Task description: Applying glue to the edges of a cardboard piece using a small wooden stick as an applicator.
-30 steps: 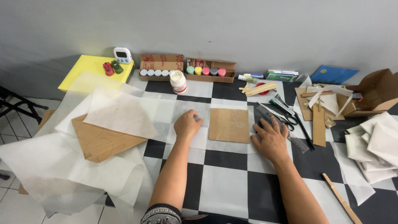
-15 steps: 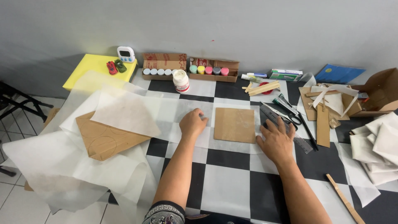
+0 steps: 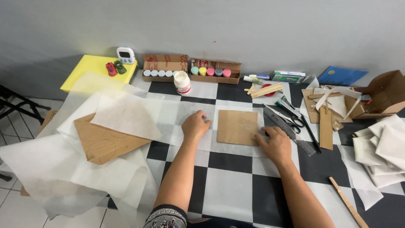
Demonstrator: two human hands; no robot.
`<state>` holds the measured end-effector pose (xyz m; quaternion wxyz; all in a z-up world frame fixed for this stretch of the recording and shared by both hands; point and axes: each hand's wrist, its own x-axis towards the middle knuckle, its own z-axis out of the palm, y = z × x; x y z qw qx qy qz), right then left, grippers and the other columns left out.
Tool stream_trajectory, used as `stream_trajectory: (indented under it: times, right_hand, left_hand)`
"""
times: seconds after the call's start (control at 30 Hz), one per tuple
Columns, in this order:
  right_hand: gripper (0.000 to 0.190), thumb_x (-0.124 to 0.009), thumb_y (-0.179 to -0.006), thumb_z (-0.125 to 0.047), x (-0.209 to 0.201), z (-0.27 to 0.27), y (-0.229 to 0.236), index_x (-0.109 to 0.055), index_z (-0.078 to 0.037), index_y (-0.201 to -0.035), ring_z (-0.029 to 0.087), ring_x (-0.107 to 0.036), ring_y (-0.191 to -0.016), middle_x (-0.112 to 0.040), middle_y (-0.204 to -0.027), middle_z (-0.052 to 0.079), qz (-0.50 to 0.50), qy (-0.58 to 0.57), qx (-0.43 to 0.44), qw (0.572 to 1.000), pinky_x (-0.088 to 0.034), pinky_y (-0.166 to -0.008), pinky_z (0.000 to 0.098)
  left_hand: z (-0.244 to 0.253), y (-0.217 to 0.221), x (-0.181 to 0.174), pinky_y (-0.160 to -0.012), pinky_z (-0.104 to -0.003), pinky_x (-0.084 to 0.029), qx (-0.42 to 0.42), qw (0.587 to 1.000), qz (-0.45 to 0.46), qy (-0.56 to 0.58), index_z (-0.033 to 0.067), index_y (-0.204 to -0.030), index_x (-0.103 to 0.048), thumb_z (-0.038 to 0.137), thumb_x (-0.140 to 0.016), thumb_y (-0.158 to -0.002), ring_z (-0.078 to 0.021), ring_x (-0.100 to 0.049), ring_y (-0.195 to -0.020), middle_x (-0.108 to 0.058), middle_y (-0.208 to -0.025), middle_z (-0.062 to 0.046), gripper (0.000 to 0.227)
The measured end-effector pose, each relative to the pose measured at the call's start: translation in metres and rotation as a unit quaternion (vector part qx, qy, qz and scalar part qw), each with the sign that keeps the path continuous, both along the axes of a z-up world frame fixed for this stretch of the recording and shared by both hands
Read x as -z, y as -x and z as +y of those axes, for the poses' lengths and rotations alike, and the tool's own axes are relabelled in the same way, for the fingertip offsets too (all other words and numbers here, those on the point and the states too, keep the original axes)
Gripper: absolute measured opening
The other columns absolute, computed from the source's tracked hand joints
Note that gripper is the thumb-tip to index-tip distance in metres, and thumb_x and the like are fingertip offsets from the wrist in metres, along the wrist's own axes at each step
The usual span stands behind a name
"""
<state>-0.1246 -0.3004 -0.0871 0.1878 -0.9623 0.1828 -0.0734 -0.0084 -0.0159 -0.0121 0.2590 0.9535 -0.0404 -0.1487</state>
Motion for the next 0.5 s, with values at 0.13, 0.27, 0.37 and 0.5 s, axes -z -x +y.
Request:
stream_trajectory:
  times: [0.13, 0.27, 0.37, 0.5]
  right_hand:
    - [0.066, -0.068, -0.085, -0.062, -0.06, 0.035, 0.005, -0.069, -0.017, -0.133, 0.03, -0.069, -0.114, -0.069, -0.128, 0.011, 0.07, 0.002, 0.006, 0.998, -0.052, -0.093, 0.0401]
    - [0.064, -0.079, -0.079, -0.053, -0.057, 0.029, 0.002, -0.07, -0.018, -0.132, 0.03, -0.071, -0.113, -0.072, -0.12, 0.01, 0.084, -0.023, 0.003, 0.996, -0.055, -0.091, 0.0398]
    - [0.068, -0.087, -0.072, -0.044, -0.043, 0.014, 0.002, -0.068, -0.024, -0.134, 0.028, -0.071, -0.112, -0.075, -0.114, 0.007, 0.097, -0.075, 0.007, 0.992, -0.056, -0.092, 0.0393]
    - [0.077, -0.093, -0.059, -0.046, -0.021, -0.013, 0.0, -0.066, -0.037, -0.131, 0.017, -0.07, -0.112, -0.079, -0.101, -0.007, 0.148, -0.095, -0.04, 0.984, -0.049, -0.102, 0.0343]
  left_hand:
    - [0.001, -0.002, 0.002, -0.09, -0.046, -0.057, -0.001, 1.0, 0.004, 0.002, 0.0138, -0.121, -0.067, 0.031, -0.065, -0.092, -0.0283, -0.07, -0.111, -0.073, -0.118, -0.011, 0.034]
    - [0.002, -0.001, -0.005, -0.091, -0.046, -0.057, 0.0, 1.0, 0.012, 0.006, 0.014, -0.122, -0.067, 0.032, -0.065, -0.091, -0.029, -0.069, -0.112, -0.072, -0.12, -0.011, 0.036]
    - [0.003, 0.009, -0.028, -0.093, -0.048, -0.056, 0.001, 1.0, 0.021, 0.014, 0.0118, -0.122, -0.067, 0.033, -0.066, -0.091, -0.0307, -0.068, -0.114, -0.072, -0.121, -0.013, 0.038]
    - [0.001, 0.005, -0.017, -0.092, -0.047, -0.056, 0.001, 1.0, 0.027, 0.008, 0.0135, -0.12, -0.067, 0.038, -0.07, -0.088, -0.0307, -0.068, -0.114, -0.072, -0.12, -0.012, 0.04]
